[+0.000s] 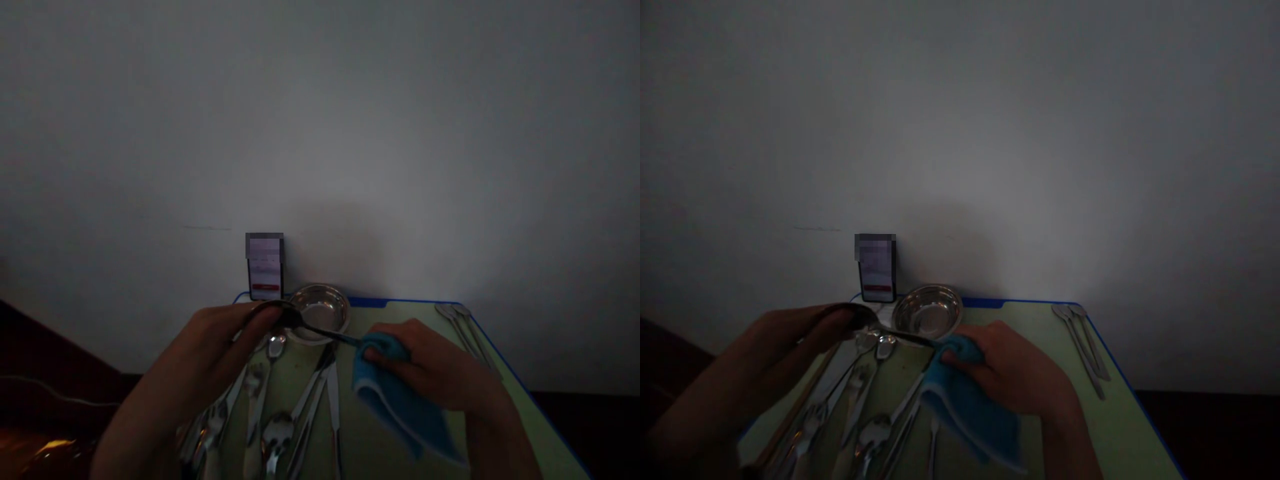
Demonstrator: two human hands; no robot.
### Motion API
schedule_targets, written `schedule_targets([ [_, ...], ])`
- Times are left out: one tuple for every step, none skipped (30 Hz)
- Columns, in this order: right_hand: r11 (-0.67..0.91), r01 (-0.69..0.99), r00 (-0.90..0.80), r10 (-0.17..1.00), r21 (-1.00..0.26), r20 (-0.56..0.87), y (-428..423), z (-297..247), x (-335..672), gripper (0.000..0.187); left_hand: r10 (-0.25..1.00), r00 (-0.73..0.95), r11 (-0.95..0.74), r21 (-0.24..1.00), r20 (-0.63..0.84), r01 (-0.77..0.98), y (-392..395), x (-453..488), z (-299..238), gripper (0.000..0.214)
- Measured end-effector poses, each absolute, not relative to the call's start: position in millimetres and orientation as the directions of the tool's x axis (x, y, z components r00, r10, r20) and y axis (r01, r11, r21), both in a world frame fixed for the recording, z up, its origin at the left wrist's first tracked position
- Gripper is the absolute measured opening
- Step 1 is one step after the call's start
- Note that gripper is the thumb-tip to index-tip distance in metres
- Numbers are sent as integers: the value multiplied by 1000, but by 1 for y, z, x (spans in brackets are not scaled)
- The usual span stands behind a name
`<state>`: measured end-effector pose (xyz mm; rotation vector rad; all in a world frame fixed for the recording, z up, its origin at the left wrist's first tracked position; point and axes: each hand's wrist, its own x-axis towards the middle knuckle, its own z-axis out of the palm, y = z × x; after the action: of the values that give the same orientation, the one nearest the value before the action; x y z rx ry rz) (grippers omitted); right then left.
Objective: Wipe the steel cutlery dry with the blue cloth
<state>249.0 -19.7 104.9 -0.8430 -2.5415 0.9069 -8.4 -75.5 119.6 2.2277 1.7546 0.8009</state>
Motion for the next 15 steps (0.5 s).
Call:
schedule_targets([
  [627,436,-774,627,-646,86,-21,105,248,28,953,150,-265,481,263,836,-76,-7,119,38],
  [631,447,-771,631,-634,84,-22,104,245,28,958,165,-265,494,236,828,-75,-4,118,38],
  [638,454,-770,632,-622,87,-23,103,241,27,957,194,-278,499,215,820,-74,1,117,37],
  [648,455,-771,630,-611,94,-24,101,236,26,950,231,-306,496,208,813,-73,6,115,35],
  [658,446,-778,620,-607,100,-25,100,233,25,940,269,-339,482,210,808,-71,10,113,34],
  [667,435,-784,611,-605,109,-25,99,231,23,929,297,-368,463,221,806,-70,14,112,32],
  [669,424,-789,604,-610,113,-24,98,231,23,921,311,-387,450,236,805,-69,15,111,31],
  [664,420,-790,603,-619,110,-23,99,233,24,917,307,-393,446,254,804,-69,14,111,30],
  [654,424,-785,611,-626,107,-22,100,237,25,918,288,-387,453,273,803,-69,12,111,31],
  [641,434,-775,624,-633,100,-20,101,243,28,924,257,-367,466,283,805,-70,9,112,32],
  [629,446,-767,635,-637,91,-19,102,248,30,932,221,-340,479,288,809,-71,5,113,34],
  [618,467,-752,654,-633,84,-19,102,251,31,939,193,-315,485,286,816,-71,2,114,36],
  [611,486,-741,668,-625,76,-19,103,253,31,943,172,-296,483,284,824,-72,0,115,38],
  [607,504,-731,679,-615,70,-20,103,252,30,945,165,-288,478,284,830,-72,0,115,39],
  [607,516,-726,685,-604,68,-21,102,249,29,943,174,-295,473,282,830,-72,2,115,39],
])
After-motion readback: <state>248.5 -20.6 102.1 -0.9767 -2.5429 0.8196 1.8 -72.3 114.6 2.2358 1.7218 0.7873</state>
